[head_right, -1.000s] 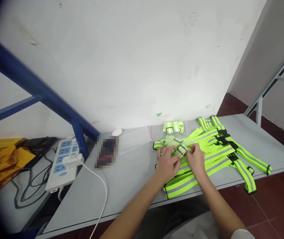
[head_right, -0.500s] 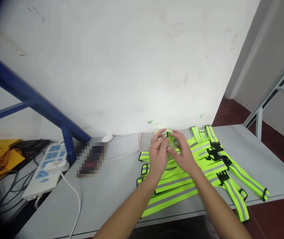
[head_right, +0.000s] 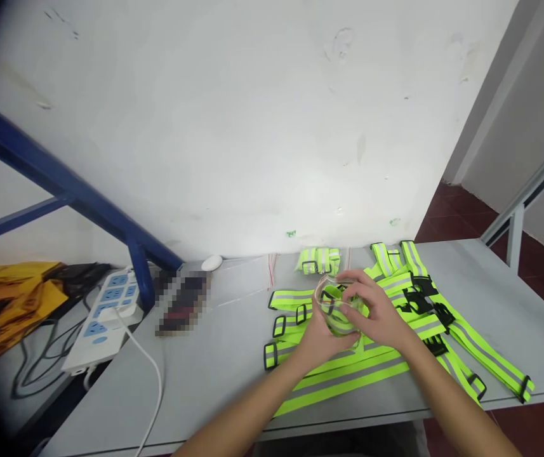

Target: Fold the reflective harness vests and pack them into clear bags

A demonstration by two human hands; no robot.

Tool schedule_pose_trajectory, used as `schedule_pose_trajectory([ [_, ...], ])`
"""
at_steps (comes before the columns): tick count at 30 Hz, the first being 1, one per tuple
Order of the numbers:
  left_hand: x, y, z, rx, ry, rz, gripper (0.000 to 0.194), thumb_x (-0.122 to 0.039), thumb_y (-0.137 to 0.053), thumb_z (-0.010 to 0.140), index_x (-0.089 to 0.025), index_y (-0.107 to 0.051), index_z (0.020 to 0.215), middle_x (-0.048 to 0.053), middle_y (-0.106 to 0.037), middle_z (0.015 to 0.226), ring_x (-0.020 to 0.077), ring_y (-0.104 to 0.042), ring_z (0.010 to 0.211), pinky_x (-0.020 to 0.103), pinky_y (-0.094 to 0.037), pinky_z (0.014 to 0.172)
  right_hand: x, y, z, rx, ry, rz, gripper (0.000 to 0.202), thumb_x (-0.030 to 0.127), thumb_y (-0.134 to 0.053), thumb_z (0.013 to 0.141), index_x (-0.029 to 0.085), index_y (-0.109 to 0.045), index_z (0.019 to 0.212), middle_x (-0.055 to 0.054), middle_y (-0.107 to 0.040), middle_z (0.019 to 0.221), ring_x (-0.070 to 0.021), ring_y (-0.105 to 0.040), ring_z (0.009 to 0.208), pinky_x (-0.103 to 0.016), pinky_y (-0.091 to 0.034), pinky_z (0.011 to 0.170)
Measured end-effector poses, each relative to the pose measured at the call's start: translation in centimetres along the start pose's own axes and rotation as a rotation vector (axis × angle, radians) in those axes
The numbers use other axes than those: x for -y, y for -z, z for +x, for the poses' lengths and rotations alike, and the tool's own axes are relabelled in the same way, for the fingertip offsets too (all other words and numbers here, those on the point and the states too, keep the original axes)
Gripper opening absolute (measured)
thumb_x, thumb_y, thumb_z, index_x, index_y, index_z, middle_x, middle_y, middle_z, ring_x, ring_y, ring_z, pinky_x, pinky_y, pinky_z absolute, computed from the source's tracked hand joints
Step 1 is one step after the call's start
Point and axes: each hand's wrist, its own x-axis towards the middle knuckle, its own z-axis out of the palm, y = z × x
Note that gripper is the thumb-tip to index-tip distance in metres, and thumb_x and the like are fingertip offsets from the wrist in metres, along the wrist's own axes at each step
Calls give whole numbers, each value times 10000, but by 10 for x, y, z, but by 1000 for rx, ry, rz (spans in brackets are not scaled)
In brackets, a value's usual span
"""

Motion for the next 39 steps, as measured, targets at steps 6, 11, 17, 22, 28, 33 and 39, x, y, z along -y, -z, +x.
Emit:
schedule_pose_trajectory([
  [6,-40,16,1,25,-133,648,1035,-313,-758,616,-258,-189,1479,109,-532,1248,317,-519,1138,474,-421,970,20,17,-18,-55,-65,19,269,421,-498,931,237,-643,799,-96,-533,1309,-296,-489,1252,-450,-437,1000],
  [11,-67,57,-10,237,-57,1045,1097,-382,-713,634,-290,-76,1521,89,-545,1150,315,-510,1084,481,-401,948,11,8,-26,126,-296,208,216,412,-547,918,259,-693,960,-70,-468,1415,-274,-417,1331,-408,-420,1021],
  [17,-37,79,-26,325,-69,1132,1081,-495,-683,660,-280,-71,1525,104,-538,1182,328,-488,1123,497,-359,993,-17,-25,-29,207,-406,316,279,461,-641,842,236,-701,997,-85,-514,1349,-245,-535,1182,-382,-448,964],
  [22,-2,70,-34,297,-72,1036,1116,-598,-653,676,-251,-23,1529,121,-519,1262,335,-451,1197,580,-221,1087,-42,-34,-35,131,-501,390,347,522,-629,831,195,-735,881,-89,-576,1205,-236,-563,1072,-401,-429,961],
  [28,9,63,-36,241,-95,1075,1040,-521,-652,684,-249,-102,1525,126,-518,1243,333,-445,1192,585,-188,1100,-25,-47,-30,-36,-473,154,385,569,-631,797,198,-698,721,-37,-482,895,-167,-494,804,-300,-447,695],
  [33,8,63,-35,229,-111,1075,988,-498,-625,708,-234,-131,1521,125,-521,1235,322,-447,1185,575,-208,1095,-22,-57,-20,54,-501,77,413,515,-640,793,180,-549,570,45,-347,597,-104,-334,562,-247,-294,526],
  [39,7,59,-34,219,-120,1110,946,-471,-636,698,-233,-205,1506,124,-538,1222,318,-468,1153,548,-241,1087,-37,-68,-15,154,-632,169,406,449,-663,779,200,-430,557,83,-365,447,-71,-324,421,-217,-247,433],
])
